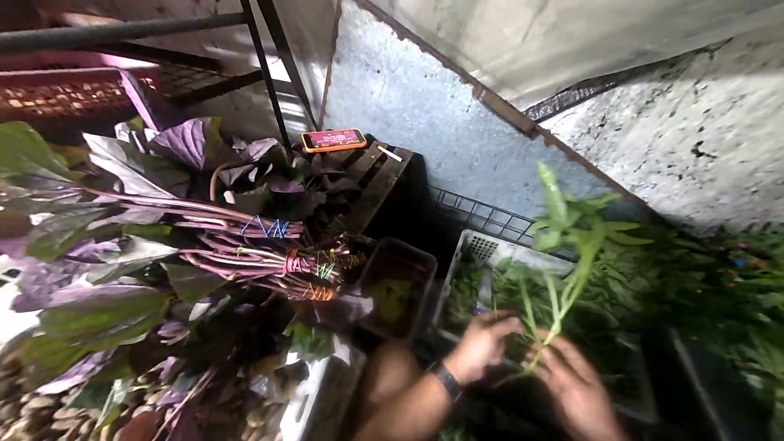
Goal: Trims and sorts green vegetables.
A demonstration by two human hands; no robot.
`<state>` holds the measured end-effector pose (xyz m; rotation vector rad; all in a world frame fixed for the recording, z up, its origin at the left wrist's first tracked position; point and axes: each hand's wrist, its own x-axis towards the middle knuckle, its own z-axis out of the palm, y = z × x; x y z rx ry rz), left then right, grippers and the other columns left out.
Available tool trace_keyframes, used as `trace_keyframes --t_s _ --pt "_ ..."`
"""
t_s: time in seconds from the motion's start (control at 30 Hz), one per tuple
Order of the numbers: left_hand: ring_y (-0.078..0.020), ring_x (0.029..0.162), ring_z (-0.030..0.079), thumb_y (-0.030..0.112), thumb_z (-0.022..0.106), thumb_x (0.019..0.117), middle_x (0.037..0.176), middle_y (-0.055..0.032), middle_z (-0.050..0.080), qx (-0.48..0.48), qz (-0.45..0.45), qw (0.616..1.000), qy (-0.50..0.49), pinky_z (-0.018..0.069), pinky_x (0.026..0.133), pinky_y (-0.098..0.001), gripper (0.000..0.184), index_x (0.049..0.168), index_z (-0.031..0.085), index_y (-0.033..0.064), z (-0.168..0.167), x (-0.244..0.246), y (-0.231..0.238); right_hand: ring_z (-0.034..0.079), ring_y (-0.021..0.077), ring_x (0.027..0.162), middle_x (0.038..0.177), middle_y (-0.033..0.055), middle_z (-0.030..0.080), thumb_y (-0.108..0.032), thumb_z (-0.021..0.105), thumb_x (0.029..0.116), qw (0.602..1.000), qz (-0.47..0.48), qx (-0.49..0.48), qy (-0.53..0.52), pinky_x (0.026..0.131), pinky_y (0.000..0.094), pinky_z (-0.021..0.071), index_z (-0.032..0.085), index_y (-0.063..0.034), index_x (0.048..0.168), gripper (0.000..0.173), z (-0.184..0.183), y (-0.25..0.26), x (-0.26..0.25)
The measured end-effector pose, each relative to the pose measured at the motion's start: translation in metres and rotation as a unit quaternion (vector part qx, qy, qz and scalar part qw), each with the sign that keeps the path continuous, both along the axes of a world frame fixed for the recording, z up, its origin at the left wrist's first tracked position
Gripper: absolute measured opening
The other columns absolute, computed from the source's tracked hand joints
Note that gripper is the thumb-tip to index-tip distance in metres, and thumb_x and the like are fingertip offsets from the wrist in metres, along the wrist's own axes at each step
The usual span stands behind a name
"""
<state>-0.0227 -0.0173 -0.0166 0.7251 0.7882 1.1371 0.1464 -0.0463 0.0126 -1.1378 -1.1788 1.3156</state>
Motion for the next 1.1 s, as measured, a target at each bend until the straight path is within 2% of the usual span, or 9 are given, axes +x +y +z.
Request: trace_keyframes --t_s 0.17,0.27,0.4,0.6,0.67,0.77,0.87,0.93,1.1 --pt "-0.0054 0.047 0.043 0.028 0.053 0.1081 0.075 -0.0015 0.063 -0.018 0.028 0.994 0.101 0.0354 0.043 -0.0209 0.029 0.101 0.067 0.0042 0.001 0.002 0.006 0.07 0.014 0.094 0.114 0.0103 0.068 -0.001 0.051 0.0991 0.99 0.023 0.046 -0.127 0.085 0.0309 0.0611 0.059 0.0053 0.124 0.027 -0.043 -0.016 -0.016" --pt "-0.0085 0.063 0.058 0.029 0.048 0.11 0.082 -0.0018 0.067 -0.037 0.071 0.988 0.135 0.0494 0.059 -0.026 0.034 0.105 0.069 0.0032 -0.007 0.006 0.008 0.071 0.0159 0.087 0.104 0.0089 0.07 -0.001 0.047 0.0993 0.996 0.016 0.012 -0.083 0.08 0.0331 0.0622 0.058 0.0046 0.122 0.026 -0.05 -0.011 -0.017" --pt "-0.0119 0.072 0.065 0.029 0.047 0.1104 0.091 -0.0046 0.071 -0.019 0.042 0.987 0.155 0.0554 0.067 -0.0306 0.033 0.113 0.067 0.0034 -0.003 0.007 0.011 0.072 0.0192 0.073 0.086 0.0064 0.07 -0.006 0.038 0.1073 0.967 -0.098 -0.197 0.127 0.069 0.0381 0.0633 0.053 -0.0038 0.118 0.018 -0.038 0.002 -0.03" --pt "-0.0178 0.091 0.069 0.029 0.047 0.1094 0.1 -0.0074 0.072 0.06 -0.033 0.942 0.329 0.0565 0.088 -0.0417 0.032 0.116 0.065 0.0036 -0.006 0.014 0.018 0.067 0.0202 0.098 0.112 0.0092 0.067 -0.026 0.037 0.1088 0.934 -0.095 -0.305 0.163 0.085 0.0422 0.0577 0.054 -0.0052 0.131 0.035 -0.047 0.014 -0.035" --pt "-0.018 0.094 0.07 0.028 0.048 0.1092 0.102 -0.0073 0.073 0.083 -0.017 0.935 0.345 0.0568 0.091 -0.0423 0.031 0.117 0.066 0.0045 -0.004 0.015 0.019 0.068 0.0173 0.096 0.108 0.0072 0.068 -0.025 0.036 0.1071 0.932 -0.084 -0.303 0.181 0.086 0.0397 0.0579 0.055 -0.006 0.128 0.034 -0.047 0.031 -0.028" --pt "-0.0142 0.084 0.069 0.025 0.049 0.1086 0.092 -0.0042 0.072 0.097 0.024 0.95 0.295 0.058 0.084 -0.0373 0.027 0.118 0.065 0.0048 -0.006 0.023 0.019 0.066 0.0124 0.07 0.079 0.0024 0.066 -0.025 0.036 0.1048 0.925 -0.108 -0.294 0.214 0.066 0.0334 0.0581 0.06 -0.0107 0.099 0.028 -0.029 0.058 -0.016" --pt "-0.0119 0.084 0.068 0.02 0.046 0.1095 0.09 -0.0039 0.072 0.092 0.06 0.973 0.202 0.0573 0.084 -0.0333 0.026 0.122 0.062 0.0023 -0.005 0.029 0.017 0.065 0.0114 0.067 0.08 0.0044 0.065 -0.025 0.039 0.1089 0.906 -0.122 -0.284 0.288 0.064 0.0268 0.0586 0.06 -0.0078 0.101 0.028 -0.022 0.073 -0.006" --pt "-0.0111 0.076 0.066 0.019 0.04 0.1111 0.087 -0.0041 0.07 0.063 0.08 0.985 0.138 0.0559 0.073 -0.0295 0.029 0.126 0.058 0.0015 -0.005 0.031 0.017 0.065 0.0111 0.065 0.077 0.0034 0.063 -0.023 0.04 0.11 0.902 -0.128 -0.276 0.307 0.066 0.0267 0.0604 0.059 -0.0076 0.105 0.025 -0.02 0.071 -0.007" --pt "-0.0167 0.068 0.066 0.023 0.03 0.1139 0.079 -0.0069 0.065 -0.022 0.104 0.994 -0.038 0.0595 0.066 -0.0332 0.036 0.128 0.052 -0.0011 -0.002 0.033 0.016 0.06 0.0058 0.054 0.066 0.0008 0.062 -0.02 0.032 0.1116 0.922 -0.097 -0.249 0.279 0.055 0.0197 0.0552 0.06 -0.005 0.095 0.037 -0.035 0.056 -0.005"
